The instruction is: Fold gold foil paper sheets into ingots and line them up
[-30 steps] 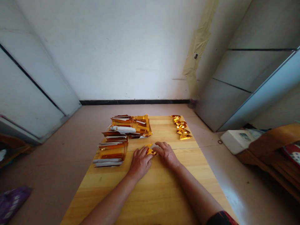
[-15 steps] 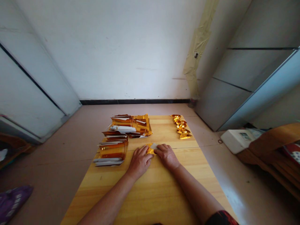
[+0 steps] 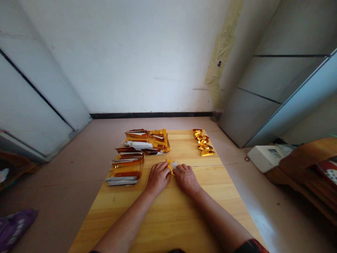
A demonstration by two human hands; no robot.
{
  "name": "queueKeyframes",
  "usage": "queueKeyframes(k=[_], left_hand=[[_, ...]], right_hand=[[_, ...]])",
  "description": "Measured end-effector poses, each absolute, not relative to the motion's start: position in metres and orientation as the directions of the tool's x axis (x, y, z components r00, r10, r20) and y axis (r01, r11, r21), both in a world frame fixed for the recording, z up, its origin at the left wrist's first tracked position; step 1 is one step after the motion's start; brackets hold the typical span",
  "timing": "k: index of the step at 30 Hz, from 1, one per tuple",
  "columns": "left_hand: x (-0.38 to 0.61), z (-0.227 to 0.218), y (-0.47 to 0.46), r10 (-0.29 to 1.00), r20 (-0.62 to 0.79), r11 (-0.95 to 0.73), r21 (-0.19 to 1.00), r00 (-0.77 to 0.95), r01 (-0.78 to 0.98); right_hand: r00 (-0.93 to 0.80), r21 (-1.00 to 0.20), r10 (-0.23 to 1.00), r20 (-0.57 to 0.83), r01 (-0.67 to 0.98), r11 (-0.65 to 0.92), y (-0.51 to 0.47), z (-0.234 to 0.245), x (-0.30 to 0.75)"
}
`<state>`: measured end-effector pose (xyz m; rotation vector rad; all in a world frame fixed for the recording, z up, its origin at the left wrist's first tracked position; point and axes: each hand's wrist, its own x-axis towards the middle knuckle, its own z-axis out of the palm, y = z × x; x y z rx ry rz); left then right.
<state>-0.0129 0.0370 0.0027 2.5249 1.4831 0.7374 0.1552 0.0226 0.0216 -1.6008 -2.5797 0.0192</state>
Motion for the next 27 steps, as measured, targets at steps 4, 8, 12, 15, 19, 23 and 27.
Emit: queueKeyframes(k=[4,8,12,15,19,23,27], left_hand=[[-0.013,0.003,0.037,0.855,0.363,-0.492,0.340,0.370,0.802],[-0.011,0.005,0.038,0.870,0.336,-0.472,0.353,0.362,0.808],[-0.006,0.006,0.039,0.876,0.313,-0.468,0.369,0.366,0.803],[-0.004,0.005,0.038,0.873,0.307,-0.475,0.360,0.379,0.803],[-0.003,0.003,0.032,0.864,0.311,-0.489,0.330,0.396,0.807],[-0.003,0.002,0.026,0.858,0.315,-0.494,0.287,0.407,0.821],[-0.012,-0.004,0.025,0.824,0.323,-0.553,0.285,0.465,0.783]], right_hand=[[-0.407,-0.056,0.910,0.082,0.910,0.412,0.013,0.021,0.140],[-0.449,-0.114,0.888,0.100,0.881,0.459,0.012,0.024,0.140],[-0.547,-0.191,0.826,0.135,0.804,0.563,0.023,0.027,0.163],[-0.533,-0.219,0.828,0.175,0.799,0.561,0.030,0.022,0.185],[-0.522,-0.248,0.825,0.217,0.788,0.563,0.031,0.011,0.204],[-0.503,-0.275,0.821,0.268,0.777,0.566,0.028,0.004,0.208],[-0.483,-0.288,0.837,0.257,0.788,0.543,0.029,0.003,0.204]])
